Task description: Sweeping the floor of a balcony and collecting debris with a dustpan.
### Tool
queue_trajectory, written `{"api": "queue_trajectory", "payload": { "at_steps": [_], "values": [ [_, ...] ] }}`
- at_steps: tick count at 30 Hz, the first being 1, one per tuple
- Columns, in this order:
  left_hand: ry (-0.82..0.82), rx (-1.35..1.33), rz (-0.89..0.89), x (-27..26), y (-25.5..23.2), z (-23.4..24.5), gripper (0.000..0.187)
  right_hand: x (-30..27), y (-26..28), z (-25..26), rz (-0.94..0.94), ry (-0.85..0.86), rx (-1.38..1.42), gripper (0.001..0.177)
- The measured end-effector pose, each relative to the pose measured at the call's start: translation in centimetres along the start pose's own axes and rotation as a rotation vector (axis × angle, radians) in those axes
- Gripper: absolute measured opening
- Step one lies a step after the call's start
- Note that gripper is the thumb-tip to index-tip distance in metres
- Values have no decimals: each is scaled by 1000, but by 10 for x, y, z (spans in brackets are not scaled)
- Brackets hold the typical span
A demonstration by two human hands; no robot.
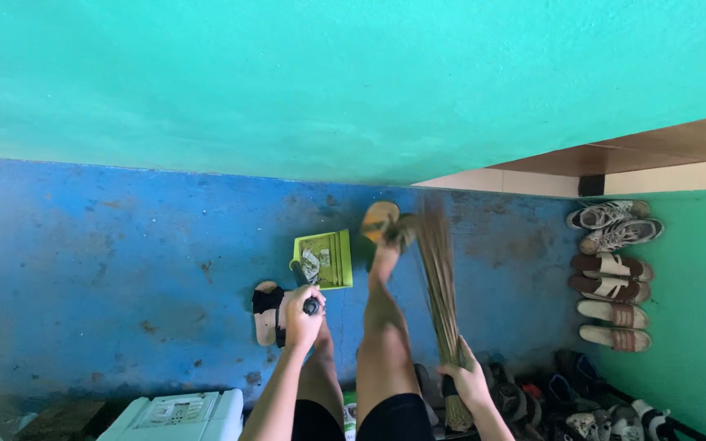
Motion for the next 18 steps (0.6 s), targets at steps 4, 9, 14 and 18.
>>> {"api": "queue_trajectory", "payload": {
  "at_steps": [4,9,14,18],
  "values": [
    [21,86,41,12,-19,17,22,17,-21,27,30,-38,-1,95],
    [-27,91,-26,31,-43,49,21,45,-38,72,14,-185,-225,98],
    [-60,20,67,55,-17,72,21,93,-27,107,47,-234,-220,87],
    [-70,85,-52,80,-4,77,23,138,-3,121,-83,-286,-95,57]
  ]
}}
Point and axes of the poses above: each hand's wrist, its own x-axis towards the middle knuckle, its own z-axis out of the back of the hand, y = z × x, the point moved 6 cm from there along x, towards the middle knuckle, and after that the axes turned 11 degrees about y, right-handed, at the moved point
